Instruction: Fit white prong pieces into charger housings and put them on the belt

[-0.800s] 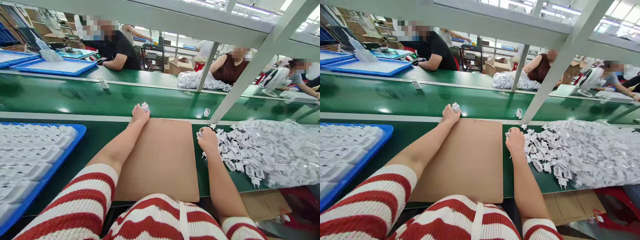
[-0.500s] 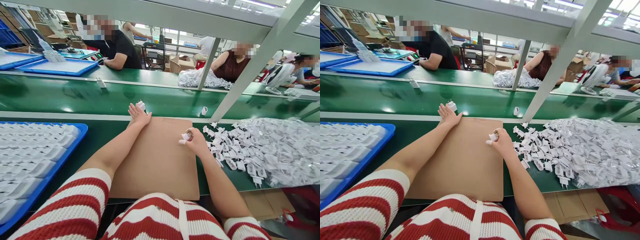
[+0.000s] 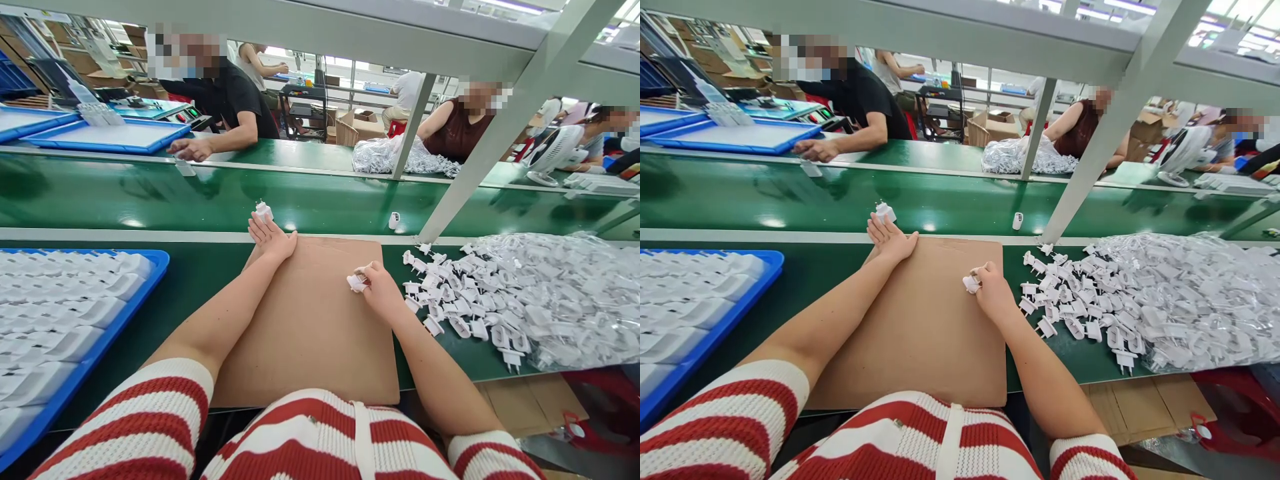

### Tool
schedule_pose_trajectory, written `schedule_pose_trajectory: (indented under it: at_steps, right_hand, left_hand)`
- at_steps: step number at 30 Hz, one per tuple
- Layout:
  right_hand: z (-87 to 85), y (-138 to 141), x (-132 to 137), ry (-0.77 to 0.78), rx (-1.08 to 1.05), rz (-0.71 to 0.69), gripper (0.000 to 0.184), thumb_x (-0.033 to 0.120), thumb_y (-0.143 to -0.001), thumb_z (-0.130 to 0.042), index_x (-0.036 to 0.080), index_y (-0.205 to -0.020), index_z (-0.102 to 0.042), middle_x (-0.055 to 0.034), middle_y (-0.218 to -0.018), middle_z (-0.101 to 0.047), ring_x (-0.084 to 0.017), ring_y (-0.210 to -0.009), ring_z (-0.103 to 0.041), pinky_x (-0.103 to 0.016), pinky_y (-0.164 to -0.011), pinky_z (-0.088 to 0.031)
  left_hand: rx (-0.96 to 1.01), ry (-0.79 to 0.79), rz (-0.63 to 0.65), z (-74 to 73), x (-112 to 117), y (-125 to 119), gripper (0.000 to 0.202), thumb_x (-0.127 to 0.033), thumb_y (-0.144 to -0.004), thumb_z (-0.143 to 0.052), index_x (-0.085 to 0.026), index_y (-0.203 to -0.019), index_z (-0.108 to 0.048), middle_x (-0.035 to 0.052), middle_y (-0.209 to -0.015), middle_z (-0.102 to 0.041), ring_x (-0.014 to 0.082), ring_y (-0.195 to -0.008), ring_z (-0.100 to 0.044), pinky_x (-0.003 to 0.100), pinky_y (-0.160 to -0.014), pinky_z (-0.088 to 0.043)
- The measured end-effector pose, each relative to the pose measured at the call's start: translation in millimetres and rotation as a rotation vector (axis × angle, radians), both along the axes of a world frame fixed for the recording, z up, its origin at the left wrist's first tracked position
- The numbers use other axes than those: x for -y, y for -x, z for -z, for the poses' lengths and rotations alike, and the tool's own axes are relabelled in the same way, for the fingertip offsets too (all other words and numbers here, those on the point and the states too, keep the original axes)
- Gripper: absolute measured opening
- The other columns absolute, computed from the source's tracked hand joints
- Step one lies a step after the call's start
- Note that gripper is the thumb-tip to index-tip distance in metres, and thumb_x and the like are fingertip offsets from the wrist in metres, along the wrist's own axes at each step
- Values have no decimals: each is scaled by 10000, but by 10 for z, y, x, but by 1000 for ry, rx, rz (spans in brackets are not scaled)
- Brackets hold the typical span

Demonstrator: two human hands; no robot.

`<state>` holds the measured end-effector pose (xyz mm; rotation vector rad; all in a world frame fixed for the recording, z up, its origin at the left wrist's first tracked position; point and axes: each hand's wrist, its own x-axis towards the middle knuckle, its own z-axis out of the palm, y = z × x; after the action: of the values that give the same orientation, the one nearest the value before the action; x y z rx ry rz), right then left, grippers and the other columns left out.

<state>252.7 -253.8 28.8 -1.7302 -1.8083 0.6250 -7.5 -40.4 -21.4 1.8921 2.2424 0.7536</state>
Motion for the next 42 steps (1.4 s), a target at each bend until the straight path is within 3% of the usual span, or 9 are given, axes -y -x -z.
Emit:
schedule_pose_trajectory:
  at_steps: [3,6,11,22,30,34,36,38,42]
  right_hand:
    - [14,10,19,-20,25,-18,419,-58,-840,-525,205,-1096,-727,-56,-1111,-615,-174,-943,-683,-307,-854,-525]
    - [0,35,47,-18,27,-35,479,-59,-844,-514,212,-1194,-695,-66,-1145,-669,-200,-1007,-697,-322,-866,-529]
    - [-25,101,66,37,75,-60,372,6,-894,-579,207,-1185,-693,-75,-1163,-728,-229,-1058,-694,-343,-885,-524]
    - [-72,135,74,111,288,-35,235,95,-950,-606,213,-1121,-715,-69,-1100,-731,-225,-1042,-669,-295,-747,-430]
    - [-88,147,80,93,395,-42,255,40,-904,-588,223,-1022,-721,-76,-1104,-687,-211,-908,-647,-308,-618,-332]
    - [-98,153,78,94,387,-63,276,54,-910,-581,231,-1065,-727,-73,-1080,-704,-231,-986,-650,-308,-647,-376]
    - [-95,148,76,94,373,-65,285,47,-898,-578,221,-1061,-735,-76,-1076,-709,-232,-987,-655,-310,-663,-398]
    - [-91,133,63,79,307,-55,303,29,-872,-576,217,-1038,-747,-71,-1054,-715,-226,-985,-664,-305,-675,-418]
    - [-115,77,-8,-25,-248,91,209,188,-892,-672,235,-1069,-772,-45,-1048,-751,-190,-953,-698,-292,-770,-511]
  left_hand:
    - [50,-57,18,-18,42,17,1031,-419,-894,-720,17,-1656,-180,334,-1762,-18,473,-1660,29,642,-1338,-20]
    - [149,-157,75,-52,85,62,779,-365,-888,-712,-69,-1549,-425,283,-1698,-295,451,-1621,-199,625,-1328,-172]
    - [218,-320,329,-90,111,114,320,-244,-922,-614,-172,-1230,-665,166,-1389,-645,345,-1406,-516,531,-1268,-365]
    - [196,-210,465,-155,162,12,222,-268,-936,-589,-199,-1095,-727,114,-1180,-756,332,-1250,-617,464,-1107,-516]
    - [176,-103,563,-299,-80,-904,375,-385,-944,-669,-186,-1260,-708,117,-1292,-723,326,-1312,-590,436,-1189,-444]
    - [164,42,520,-256,-197,-1463,1103,-622,-719,-904,-88,-1579,-465,232,-1541,-542,440,-1485,-426,510,-1241,-373]
    - [162,115,480,-224,-241,-1669,1294,-647,-636,-953,-61,-1632,-373,271,-1602,-465,474,-1521,-368,529,-1249,-351]
    - [191,114,486,-202,-284,-1815,1150,-598,-681,-940,-75,-1582,-453,259,-1539,-534,456,-1472,-431,510,-1210,-390]
    - [249,71,546,-227,-319,-1916,378,-346,-912,-722,-118,-1214,-727,188,-1200,-726,358,-1182,-628,451,-1045,-497]
